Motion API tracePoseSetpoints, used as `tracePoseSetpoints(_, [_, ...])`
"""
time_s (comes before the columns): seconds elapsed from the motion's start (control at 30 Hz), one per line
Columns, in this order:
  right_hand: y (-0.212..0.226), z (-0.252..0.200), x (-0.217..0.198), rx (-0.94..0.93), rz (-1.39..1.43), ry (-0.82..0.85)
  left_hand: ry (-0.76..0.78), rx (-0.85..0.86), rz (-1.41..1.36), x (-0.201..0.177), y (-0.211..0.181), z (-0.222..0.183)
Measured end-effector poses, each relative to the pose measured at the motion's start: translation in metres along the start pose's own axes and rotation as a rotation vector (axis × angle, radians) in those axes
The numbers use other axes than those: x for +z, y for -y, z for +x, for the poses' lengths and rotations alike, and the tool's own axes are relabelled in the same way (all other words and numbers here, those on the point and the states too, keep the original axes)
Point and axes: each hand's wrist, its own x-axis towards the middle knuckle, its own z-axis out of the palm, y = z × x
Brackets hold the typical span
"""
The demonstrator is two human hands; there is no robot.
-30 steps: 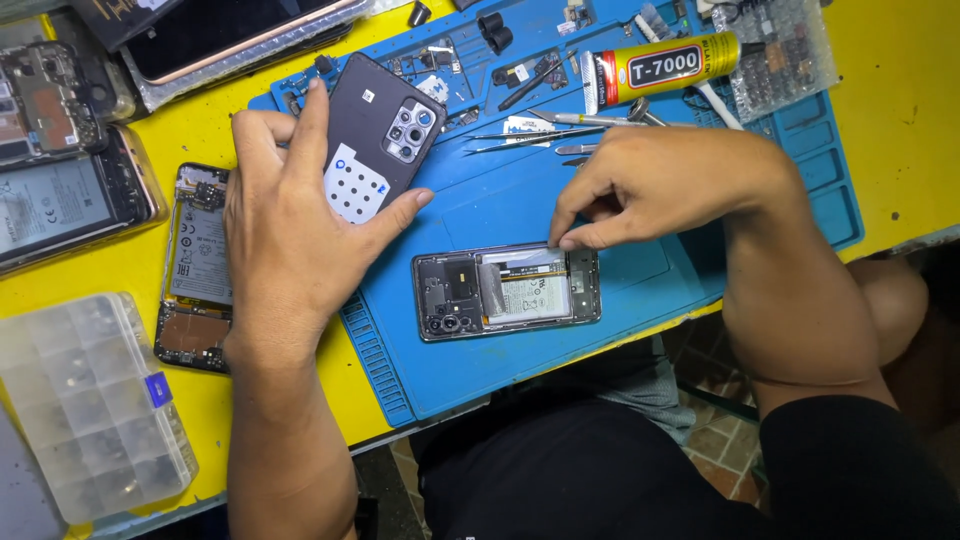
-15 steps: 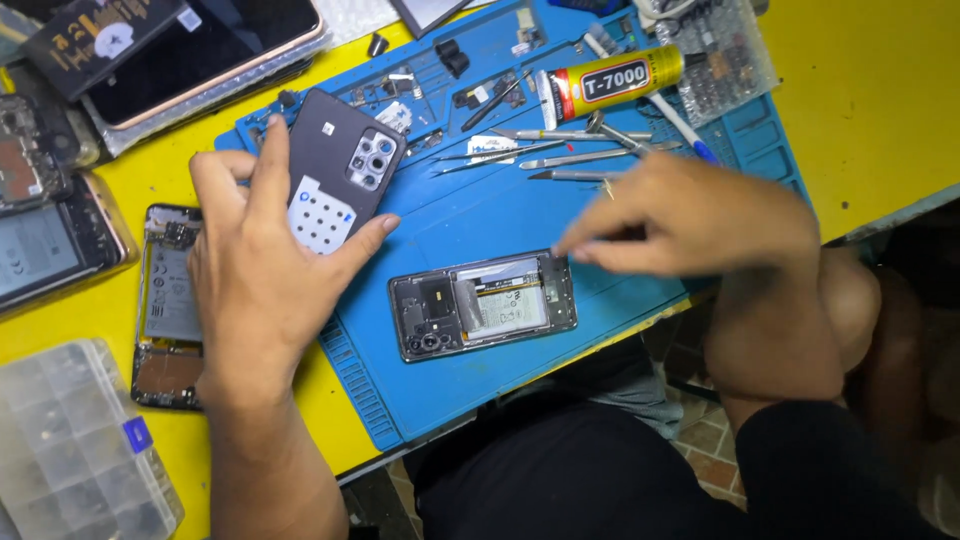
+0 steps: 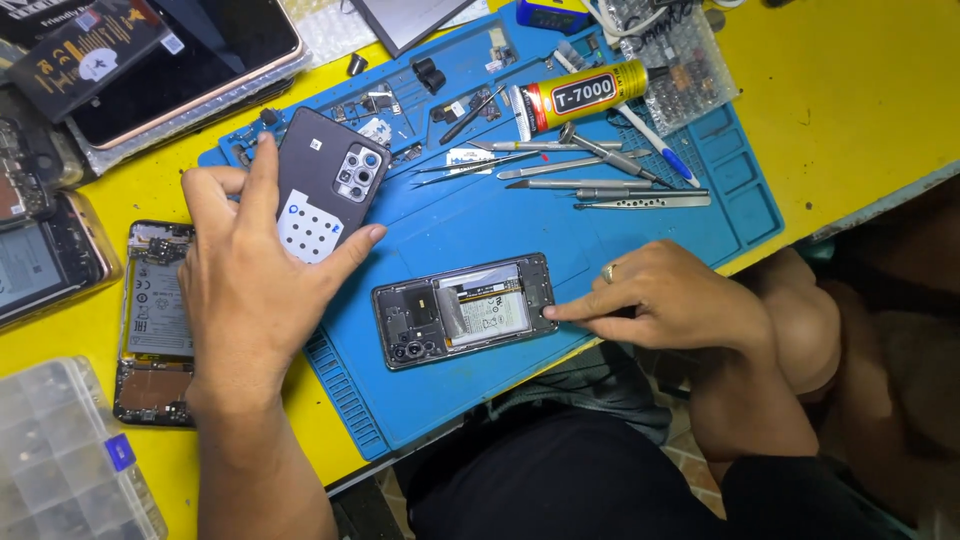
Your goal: The person repairs a disassembled smartphone on a blue work mat. They use tweezers to place small components and adhesive strips onto the phone's internal frame, then use a screwdriver to secure parts. The person also handles a separate phone back cover and a battery.
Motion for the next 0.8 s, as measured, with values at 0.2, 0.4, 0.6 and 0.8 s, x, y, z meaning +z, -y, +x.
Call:
tracePoseSetpoints(0.2, [0.004, 0.002, 0.001, 0.019, 0.046, -0.047, -0.029, 0.030, 0.014, 0.002, 0.001, -0.001])
tracePoseSetpoints(0.4, [0.005, 0.002, 0.002, 0.044, 0.050, -0.066, -0.032, 0.039, 0.006, 0.002, 0.000, -0.002])
tracePoseSetpoints(0.6, [0.007, 0.002, 0.005, 0.043, 0.030, -0.118, -0.004, -0.010, -0.063, 0.000, -0.002, -0.001])
tracePoseSetpoints(0.8, [0.031, 0.022, -0.003, 0.102, 0.144, -0.236, 0.103, -0.074, -0.126, -0.004, -0.005, 0.003])
